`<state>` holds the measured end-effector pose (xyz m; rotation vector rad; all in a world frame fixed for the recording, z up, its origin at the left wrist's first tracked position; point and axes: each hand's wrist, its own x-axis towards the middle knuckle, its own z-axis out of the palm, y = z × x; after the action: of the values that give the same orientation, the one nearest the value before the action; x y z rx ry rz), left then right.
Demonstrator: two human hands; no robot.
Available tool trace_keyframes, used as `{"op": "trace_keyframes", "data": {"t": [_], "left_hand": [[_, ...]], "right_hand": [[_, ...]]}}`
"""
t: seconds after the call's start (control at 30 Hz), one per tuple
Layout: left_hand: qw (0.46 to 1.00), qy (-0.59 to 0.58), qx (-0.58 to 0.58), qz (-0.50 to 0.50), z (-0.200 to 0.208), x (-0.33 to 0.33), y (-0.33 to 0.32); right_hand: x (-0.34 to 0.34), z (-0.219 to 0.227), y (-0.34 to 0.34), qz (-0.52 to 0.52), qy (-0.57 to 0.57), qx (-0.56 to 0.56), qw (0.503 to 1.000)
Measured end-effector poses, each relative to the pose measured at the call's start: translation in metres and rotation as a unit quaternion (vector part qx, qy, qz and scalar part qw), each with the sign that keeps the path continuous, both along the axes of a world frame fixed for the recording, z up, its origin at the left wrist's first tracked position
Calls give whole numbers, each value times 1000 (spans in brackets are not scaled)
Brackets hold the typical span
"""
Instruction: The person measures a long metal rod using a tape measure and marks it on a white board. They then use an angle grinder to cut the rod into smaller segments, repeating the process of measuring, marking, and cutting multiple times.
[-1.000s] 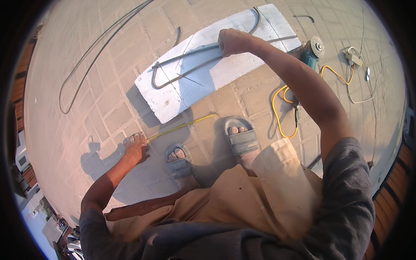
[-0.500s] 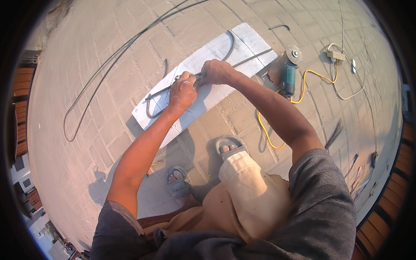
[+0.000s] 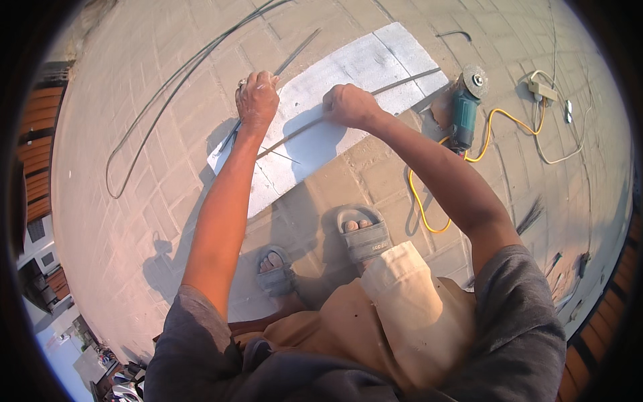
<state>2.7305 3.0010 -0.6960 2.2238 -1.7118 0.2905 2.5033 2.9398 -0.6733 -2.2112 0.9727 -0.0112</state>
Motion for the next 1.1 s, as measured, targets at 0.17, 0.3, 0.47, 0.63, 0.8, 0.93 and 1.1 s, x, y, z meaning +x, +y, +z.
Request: {"op": "trace_keyframes", "data": {"t": [0.17,0.3,0.47,0.63,0.8,0.93,1.1], "left_hand": [[998,41,-6,50,0,53,-6],[977,-80,-6,198,2,67,-8],[983,-2,-88,-162,16,18,18],[979,163,9,-118,4,-49,65],[975,207,48,-68,-6,-73,69],[978,204,26,-14,-14,-80,69],[984,176,-17,-7,-22,-89,66]], "right_hand": [[9,1,0,17,14,18,1000],[8,-3,-6,28,-3,-3,1000],[1,-10,-7,25,-8,-13,1000],[12,-2,-6,36,7,1,999],[4,-10,-8,36,2,-10,999],[7,-9,-6,32,-4,-1,999],[5,-12,-6,23,11,-9,1000]]}}
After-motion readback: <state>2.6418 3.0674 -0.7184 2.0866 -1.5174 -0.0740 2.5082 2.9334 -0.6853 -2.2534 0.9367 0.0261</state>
